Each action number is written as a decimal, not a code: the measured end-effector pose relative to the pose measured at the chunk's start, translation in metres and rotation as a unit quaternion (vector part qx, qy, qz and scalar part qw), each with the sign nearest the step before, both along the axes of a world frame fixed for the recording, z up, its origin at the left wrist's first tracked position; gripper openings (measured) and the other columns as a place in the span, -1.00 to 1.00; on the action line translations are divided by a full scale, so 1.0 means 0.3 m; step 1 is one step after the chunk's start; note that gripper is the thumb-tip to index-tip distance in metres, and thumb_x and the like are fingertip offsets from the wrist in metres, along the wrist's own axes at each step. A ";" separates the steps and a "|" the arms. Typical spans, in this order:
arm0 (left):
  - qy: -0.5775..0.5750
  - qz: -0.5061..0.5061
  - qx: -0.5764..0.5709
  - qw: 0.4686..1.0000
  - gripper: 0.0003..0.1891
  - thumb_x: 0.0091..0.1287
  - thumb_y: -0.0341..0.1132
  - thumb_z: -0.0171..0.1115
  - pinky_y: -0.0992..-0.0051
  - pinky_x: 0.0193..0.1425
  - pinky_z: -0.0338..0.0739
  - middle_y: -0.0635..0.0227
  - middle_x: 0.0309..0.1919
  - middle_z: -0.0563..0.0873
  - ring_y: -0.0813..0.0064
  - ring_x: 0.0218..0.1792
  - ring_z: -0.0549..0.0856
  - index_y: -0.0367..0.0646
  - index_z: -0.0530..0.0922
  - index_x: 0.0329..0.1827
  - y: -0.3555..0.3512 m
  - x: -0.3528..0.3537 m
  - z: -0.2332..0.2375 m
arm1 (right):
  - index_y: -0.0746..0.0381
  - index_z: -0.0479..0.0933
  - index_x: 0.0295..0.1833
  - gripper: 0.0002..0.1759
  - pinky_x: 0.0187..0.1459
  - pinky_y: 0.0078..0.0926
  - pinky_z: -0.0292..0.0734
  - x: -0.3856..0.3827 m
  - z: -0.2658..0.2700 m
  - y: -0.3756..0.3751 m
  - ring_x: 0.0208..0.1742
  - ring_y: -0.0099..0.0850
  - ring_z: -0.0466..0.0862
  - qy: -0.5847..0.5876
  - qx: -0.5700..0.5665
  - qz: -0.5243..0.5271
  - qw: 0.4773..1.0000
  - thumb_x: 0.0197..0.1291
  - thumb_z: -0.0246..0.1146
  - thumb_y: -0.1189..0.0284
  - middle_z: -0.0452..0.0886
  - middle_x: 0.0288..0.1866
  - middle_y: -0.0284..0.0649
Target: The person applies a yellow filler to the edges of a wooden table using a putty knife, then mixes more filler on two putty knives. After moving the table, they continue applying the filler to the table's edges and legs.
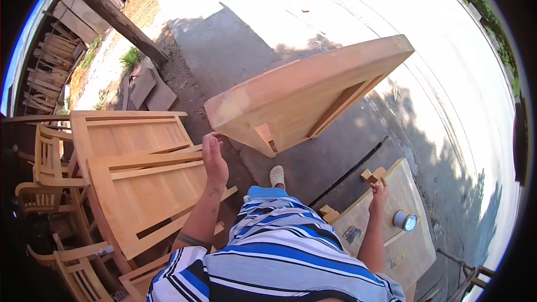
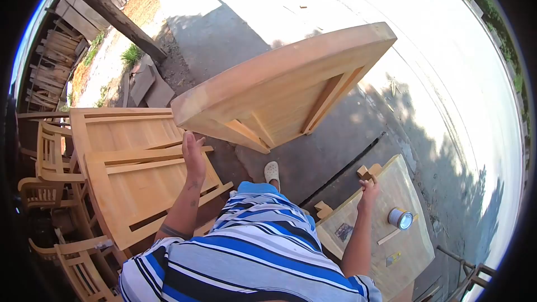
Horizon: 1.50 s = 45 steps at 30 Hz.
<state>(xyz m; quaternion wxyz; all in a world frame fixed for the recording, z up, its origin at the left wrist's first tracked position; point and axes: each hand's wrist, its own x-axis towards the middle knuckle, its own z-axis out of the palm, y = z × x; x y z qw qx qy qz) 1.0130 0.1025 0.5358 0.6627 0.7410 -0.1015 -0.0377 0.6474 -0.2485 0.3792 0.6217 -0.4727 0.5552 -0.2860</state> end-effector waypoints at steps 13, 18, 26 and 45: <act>-0.334 -0.107 -0.069 0.934 -0.12 0.19 0.28 0.24 0.31 -0.09 0.62 -0.02 -0.06 0.61 0.23 -0.12 0.69 -0.35 0.22 0.26 -0.179 0.191 0.270 | 0.33 0.05 0.47 0.04 0.45 -0.06 0.05 1.032 0.594 -0.364 0.44 -0.08 0.26 -0.312 -0.216 0.245 0.892 0.24 -0.28 -0.38 0.29 0.39 0.12; -0.325 -0.064 -0.042 0.943 -0.13 0.16 0.37 0.19 0.34 -0.19 0.61 0.02 -0.21 0.65 0.25 -0.26 0.70 -0.33 0.29 0.14 -0.181 0.271 0.295 | 0.30 0.44 -0.07 -0.37 0.00 -0.37 0.47 1.191 0.587 -0.424 -0.07 -0.28 0.58 -0.228 -0.391 0.306 0.838 0.26 0.04 -0.14 0.57 -0.19 -0.08; -0.226 0.115 -0.079 0.964 -0.24 0.18 0.38 0.15 0.52 -0.32 0.55 0.26 -0.46 0.62 0.48 -0.39 0.68 -0.32 0.46 -0.16 -0.216 0.631 0.437 | 0.25 0.16 0.44 0.05 0.37 -0.07 0.32 1.517 0.559 -0.471 0.35 -0.13 0.37 -0.225 -0.181 -0.003 0.957 0.22 -0.50 -0.40 0.29 0.39 -0.06; -0.155 0.088 -0.211 0.961 -0.37 0.02 0.04 0.53 0.45 -0.19 0.66 0.09 -0.36 0.76 0.42 -0.29 0.77 -0.42 0.58 -0.15 0.438 2.331 0.493 | 0.20 -0.02 0.53 -0.15 0.41 -0.28 0.13 3.246 1.136 0.267 0.46 -0.26 0.21 -0.149 -0.373 0.152 0.903 0.38 -0.16 -0.19 0.15 0.49 -0.15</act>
